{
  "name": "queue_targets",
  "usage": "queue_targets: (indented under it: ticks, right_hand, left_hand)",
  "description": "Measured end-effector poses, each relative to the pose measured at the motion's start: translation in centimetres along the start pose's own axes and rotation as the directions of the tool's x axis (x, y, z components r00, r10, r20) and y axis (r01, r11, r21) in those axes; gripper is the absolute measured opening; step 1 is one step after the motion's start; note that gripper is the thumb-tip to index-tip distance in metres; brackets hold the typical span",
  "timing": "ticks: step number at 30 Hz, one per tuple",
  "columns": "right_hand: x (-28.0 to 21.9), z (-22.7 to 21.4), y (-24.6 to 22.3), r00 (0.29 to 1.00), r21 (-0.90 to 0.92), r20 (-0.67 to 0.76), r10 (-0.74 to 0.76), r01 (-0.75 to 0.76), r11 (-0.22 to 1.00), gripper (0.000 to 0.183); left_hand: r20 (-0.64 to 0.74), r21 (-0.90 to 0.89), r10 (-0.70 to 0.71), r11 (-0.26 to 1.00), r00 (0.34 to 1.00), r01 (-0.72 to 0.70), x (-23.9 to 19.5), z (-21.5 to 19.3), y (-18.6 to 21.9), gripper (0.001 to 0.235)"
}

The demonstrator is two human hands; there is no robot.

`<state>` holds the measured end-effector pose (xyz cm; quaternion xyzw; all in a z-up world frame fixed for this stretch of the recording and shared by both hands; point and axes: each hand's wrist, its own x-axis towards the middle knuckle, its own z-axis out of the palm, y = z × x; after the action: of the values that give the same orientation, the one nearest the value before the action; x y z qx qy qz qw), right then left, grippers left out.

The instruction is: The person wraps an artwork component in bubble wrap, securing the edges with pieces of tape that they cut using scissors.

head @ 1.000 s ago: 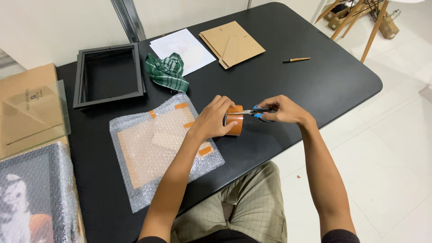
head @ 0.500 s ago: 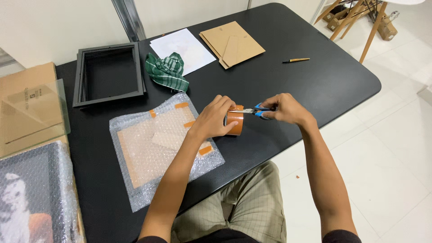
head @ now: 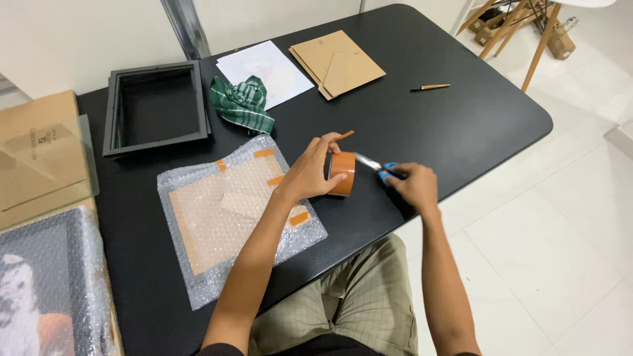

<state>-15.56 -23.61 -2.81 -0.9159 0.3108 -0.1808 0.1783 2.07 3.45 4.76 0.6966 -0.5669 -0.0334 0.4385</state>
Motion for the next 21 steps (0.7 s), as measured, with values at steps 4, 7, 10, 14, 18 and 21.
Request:
queue_targets:
  ticks: [4,7,10,14,18,21]
  right_hand:
    - [-0.9,-0.8,-2.6,0.991,-0.117,0.06,0.116,-0.109,0.987,0.033]
    - [-0.9,-0.8,-3.5,0.992,-0.193,0.074,0.106,-0.09,0.977,0.032]
    - [-2.0,-1.3,-6.6,0.998,0.005,-0.033,-0.057,0.057,0.998,0.017]
    - [-4.5,0.8,-10.9,0.986,0.562,-0.035,-0.16,0.152,0.813,0.027]
    - [-4.4,0.6,-13.4,0.947,0.301,-0.195,-0.255,0.305,0.904,0.036]
    - [-4.2,-0.5,-16.5,0.906,-0.085,-0.106,-0.409,0.402,0.912,0.03]
  left_hand:
    - [-0.051,-0.059,0.024,0.998,0.998,-0.027,-0.1,0.9,-0.7,0.088]
    - [-0.077,-0.107,-0.004,0.994,0.997,-0.005,-0.2,1.3,-0.8,0.083]
    - [-0.088,-0.116,-0.014,0.993,0.996,0.003,-0.1,0.9,-0.6,0.083]
    - [-0.124,-0.138,-0.019,0.99,0.992,0.002,-0.3,0.8,-0.8,0.083]
    - [-0.259,-0.175,-0.059,0.985,0.964,0.013,-1.6,-0.1,-1.4,0.077]
    - [-0.323,-0.238,-0.119,0.97,0.939,0.041,-2.9,-0.5,-3.4,0.064]
